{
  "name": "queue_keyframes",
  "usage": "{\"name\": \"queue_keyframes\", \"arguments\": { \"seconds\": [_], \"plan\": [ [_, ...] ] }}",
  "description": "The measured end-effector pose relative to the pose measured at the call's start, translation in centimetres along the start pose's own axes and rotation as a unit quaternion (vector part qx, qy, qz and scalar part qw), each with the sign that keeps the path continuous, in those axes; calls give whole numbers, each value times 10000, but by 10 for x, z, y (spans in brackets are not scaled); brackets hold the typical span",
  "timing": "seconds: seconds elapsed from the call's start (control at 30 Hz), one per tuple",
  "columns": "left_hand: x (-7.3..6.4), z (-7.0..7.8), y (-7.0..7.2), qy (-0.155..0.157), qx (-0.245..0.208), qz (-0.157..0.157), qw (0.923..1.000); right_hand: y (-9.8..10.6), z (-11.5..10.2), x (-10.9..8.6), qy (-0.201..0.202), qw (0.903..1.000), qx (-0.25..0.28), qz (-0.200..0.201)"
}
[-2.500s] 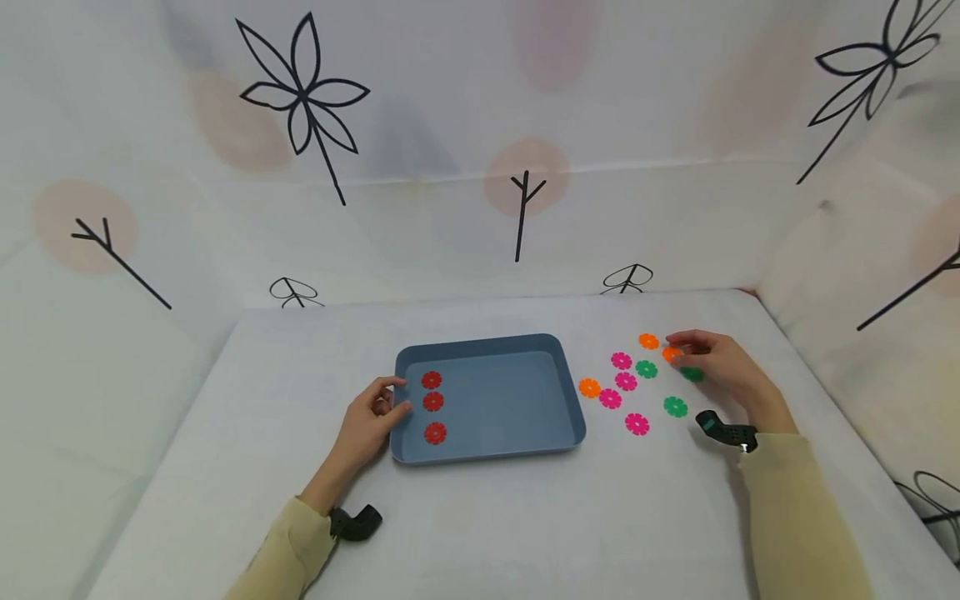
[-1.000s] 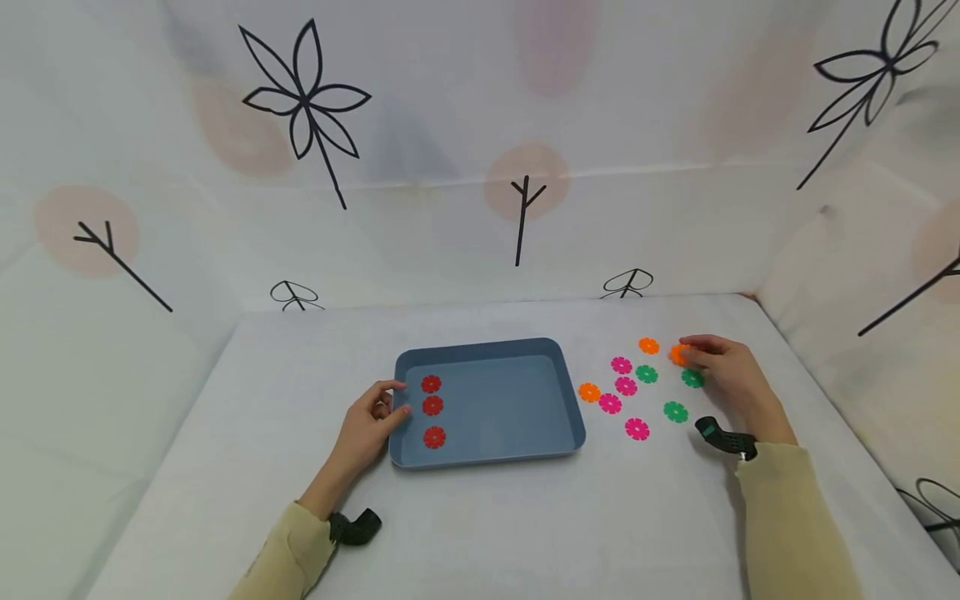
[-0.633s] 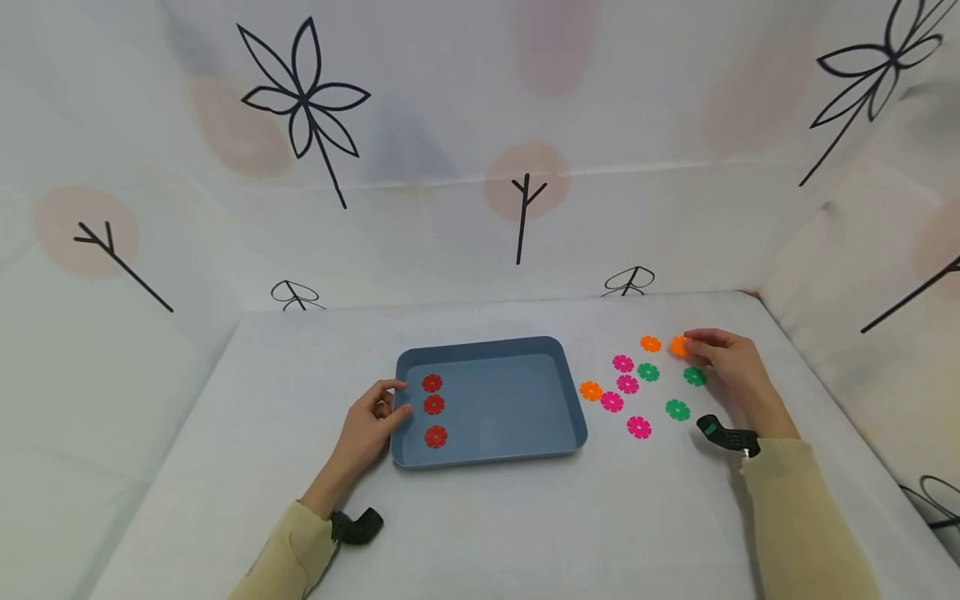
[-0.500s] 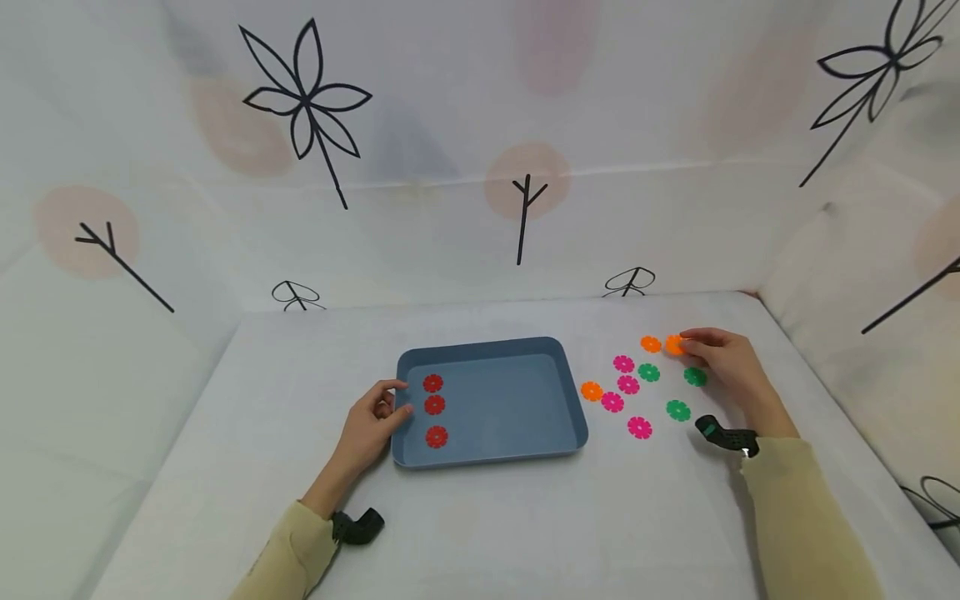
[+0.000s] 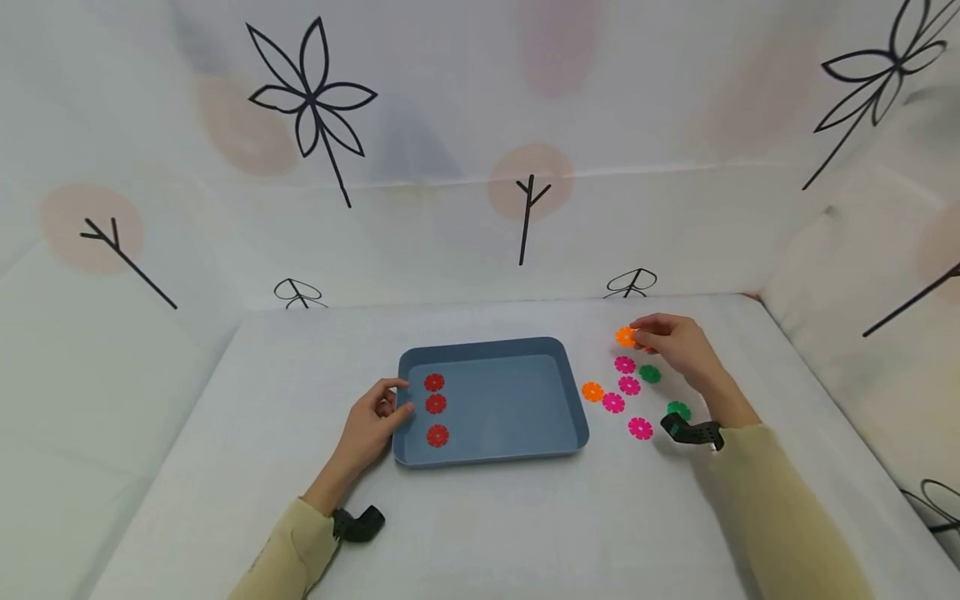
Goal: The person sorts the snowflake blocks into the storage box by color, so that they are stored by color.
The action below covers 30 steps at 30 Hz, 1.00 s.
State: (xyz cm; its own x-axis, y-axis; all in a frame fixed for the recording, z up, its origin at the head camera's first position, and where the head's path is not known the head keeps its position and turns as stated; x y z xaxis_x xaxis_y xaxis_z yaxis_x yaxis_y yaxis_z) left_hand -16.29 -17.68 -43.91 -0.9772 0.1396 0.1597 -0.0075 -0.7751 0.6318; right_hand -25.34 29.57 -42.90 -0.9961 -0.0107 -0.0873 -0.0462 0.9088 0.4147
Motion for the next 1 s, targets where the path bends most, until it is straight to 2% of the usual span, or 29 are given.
{"name": "queue_keyframes", "arguments": {
  "seconds": [0.33,0.47,0.7,1.0],
  "plan": [
    [0,0,0,-18,-29,-18,10000,-55,-50,7,846,9946,0,-600],
    [1,-1,-1,-27,-68,-47,10000,-77,-66,13,1024,9912,3,-842],
    [2,-2,0,-35,-58,-35,10000,-112,-81,21,1174,9855,165,-1211],
    [2,1,0,-28,-11,-8,10000,-153,-91,28,1366,9815,482,-1251]
  ]
}}
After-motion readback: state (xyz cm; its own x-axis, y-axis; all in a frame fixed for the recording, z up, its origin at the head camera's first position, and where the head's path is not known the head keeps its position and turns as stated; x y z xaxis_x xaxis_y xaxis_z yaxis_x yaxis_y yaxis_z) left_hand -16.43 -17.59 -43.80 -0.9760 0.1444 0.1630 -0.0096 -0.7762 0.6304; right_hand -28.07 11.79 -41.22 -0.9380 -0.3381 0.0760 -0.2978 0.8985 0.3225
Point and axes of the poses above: each hand's wrist, its own x-axis towards the middle knuckle, its own y-axis out of the back of the hand, z = x × y, the point moved 4 cm from there along x, towards the middle knuckle, and after that the axes turned 12 degrees about x, right-handed, at the moved point
